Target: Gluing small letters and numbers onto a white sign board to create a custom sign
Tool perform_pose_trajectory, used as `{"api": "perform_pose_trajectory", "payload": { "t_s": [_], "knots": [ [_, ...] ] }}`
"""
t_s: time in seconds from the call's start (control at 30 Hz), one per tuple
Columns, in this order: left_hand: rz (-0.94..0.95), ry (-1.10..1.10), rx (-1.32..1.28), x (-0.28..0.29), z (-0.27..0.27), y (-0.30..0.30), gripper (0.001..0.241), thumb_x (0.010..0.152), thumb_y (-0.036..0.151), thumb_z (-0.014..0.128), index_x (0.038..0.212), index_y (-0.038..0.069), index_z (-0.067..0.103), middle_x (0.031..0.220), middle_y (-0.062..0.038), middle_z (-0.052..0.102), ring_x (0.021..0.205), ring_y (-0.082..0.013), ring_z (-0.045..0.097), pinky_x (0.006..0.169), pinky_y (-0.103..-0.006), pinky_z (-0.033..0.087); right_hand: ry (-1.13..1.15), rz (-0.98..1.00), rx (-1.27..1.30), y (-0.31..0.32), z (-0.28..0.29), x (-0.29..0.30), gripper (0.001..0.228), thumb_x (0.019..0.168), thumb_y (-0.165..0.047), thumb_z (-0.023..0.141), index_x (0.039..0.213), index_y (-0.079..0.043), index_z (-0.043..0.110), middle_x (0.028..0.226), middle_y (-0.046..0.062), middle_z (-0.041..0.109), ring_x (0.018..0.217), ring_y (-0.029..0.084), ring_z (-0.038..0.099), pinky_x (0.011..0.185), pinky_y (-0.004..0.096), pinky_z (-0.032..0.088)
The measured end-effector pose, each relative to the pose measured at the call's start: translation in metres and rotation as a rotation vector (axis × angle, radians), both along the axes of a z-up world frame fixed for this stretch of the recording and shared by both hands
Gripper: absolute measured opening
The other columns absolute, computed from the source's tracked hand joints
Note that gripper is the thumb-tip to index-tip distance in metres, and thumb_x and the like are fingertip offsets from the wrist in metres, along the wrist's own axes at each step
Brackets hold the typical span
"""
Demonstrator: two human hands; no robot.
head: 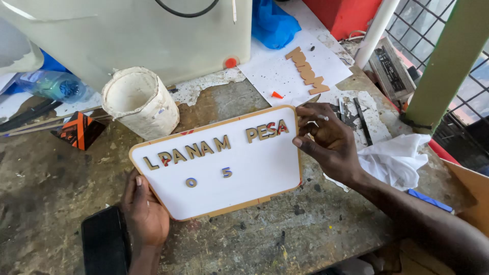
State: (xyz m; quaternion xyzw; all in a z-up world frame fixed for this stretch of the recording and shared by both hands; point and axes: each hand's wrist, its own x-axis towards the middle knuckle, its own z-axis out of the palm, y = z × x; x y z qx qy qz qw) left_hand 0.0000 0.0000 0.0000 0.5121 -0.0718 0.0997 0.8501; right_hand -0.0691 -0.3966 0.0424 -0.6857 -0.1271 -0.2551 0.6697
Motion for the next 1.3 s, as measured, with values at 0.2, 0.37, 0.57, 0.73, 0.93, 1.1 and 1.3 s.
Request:
{"api": "perform_pose_trajectory", "payload": {
  "t_s": [0.2, 0.37, 0.57, 0.73, 0.93, 1.1, 1.3],
  "knots": [
    [-0.023, 0.012, -0.058, -0.001, -0.012, 0.006, 0.025, 0.119, 0.026, 0.063, 0.1, 0.011, 0.066, 0.112, -0.008, 0.077, 0.115, -0.0176, 0.073, 0.103, -0.0337, 0.061, -0.084, -0.021, -0.106, 0.001, -0.002, 0.0, 0.057, 0.101, -0.005, 0.083, 0.153, -0.002, 0.063, 0.154, 0.02, 0.052, 0.131, 0.025, 0.065, 0.103, 0.036, 0.061],
    [-0.022, 0.117, -0.065, -0.001, -0.009, 0.008, 0.028, 0.116, 0.03, 0.065, 0.123, 0.004, 0.075, 0.135, -0.015, 0.08, 0.128, -0.029, 0.075, 0.105, -0.0452, 0.064, -0.096, -0.065, -0.197, 0.005, 0.003, -0.003, 0.052, 0.101, -0.008, 0.083, 0.149, -0.001, 0.065, 0.154, 0.02, 0.054, 0.15, 0.03, 0.057, 0.104, 0.037, 0.061],
    [-0.022, 0.081, -0.116, 0.003, -0.015, 0.008, 0.026, 0.116, 0.026, 0.065, 0.122, 0.003, 0.074, 0.138, -0.017, 0.08, 0.129, -0.0268, 0.075, 0.11, -0.0415, 0.063, -0.095, -0.057, -0.2, 0.007, 0.004, -0.002, 0.053, 0.099, -0.009, 0.085, 0.148, -0.001, 0.066, 0.159, 0.019, 0.055, 0.152, 0.027, 0.056, 0.106, 0.035, 0.062],
    [-0.001, 0.04, -0.097, 0.004, -0.014, 0.01, 0.032, 0.116, 0.029, 0.064, 0.129, 0.001, 0.074, 0.138, -0.017, 0.079, 0.134, -0.0292, 0.074, 0.116, -0.0454, 0.062, -0.113, 0.009, -0.179, 0.008, 0.003, -0.003, 0.056, 0.103, -0.008, 0.081, 0.155, -0.004, 0.062, 0.17, 0.023, 0.055, 0.161, 0.029, 0.055, 0.112, 0.037, 0.062],
    [-0.029, -0.095, -0.131, 0.025, 0.002, 0.006, 0.034, 0.114, 0.031, 0.067, 0.132, 0.003, 0.074, 0.139, -0.016, 0.077, 0.135, -0.0299, 0.073, 0.114, -0.0456, 0.061, -0.166, 0.073, -0.117, 0.006, 0.002, -0.003, 0.065, 0.103, -0.001, 0.078, 0.163, -0.001, 0.053, 0.182, 0.027, 0.044, 0.172, 0.033, 0.044, 0.126, 0.042, 0.055],
    [0.047, -0.083, -0.196, 0.043, -0.011, 0.004, 0.022, 0.111, 0.022, 0.068, 0.12, 0.006, 0.078, 0.125, -0.01, 0.081, 0.126, -0.0245, 0.075, 0.108, -0.0401, 0.06, -0.22, 0.084, -0.149, 0.006, 0.006, -0.002, 0.064, 0.105, -0.002, 0.077, 0.164, 0.0, 0.052, 0.183, 0.028, 0.042, 0.177, 0.04, 0.039, 0.135, 0.052, 0.053],
    [0.047, 0.027, -0.226, 0.044, -0.023, 0.008, 0.043, 0.107, 0.028, 0.065, 0.143, 0.005, 0.074, 0.151, -0.015, 0.074, 0.146, -0.0309, 0.069, 0.121, -0.048, 0.058, -0.192, 0.092, -0.173, 0.005, -0.002, 0.004, 0.065, 0.105, -0.001, 0.078, 0.165, 0.0, 0.051, 0.182, 0.027, 0.043, 0.177, 0.039, 0.038, 0.139, 0.052, 0.049]
  ]
}}
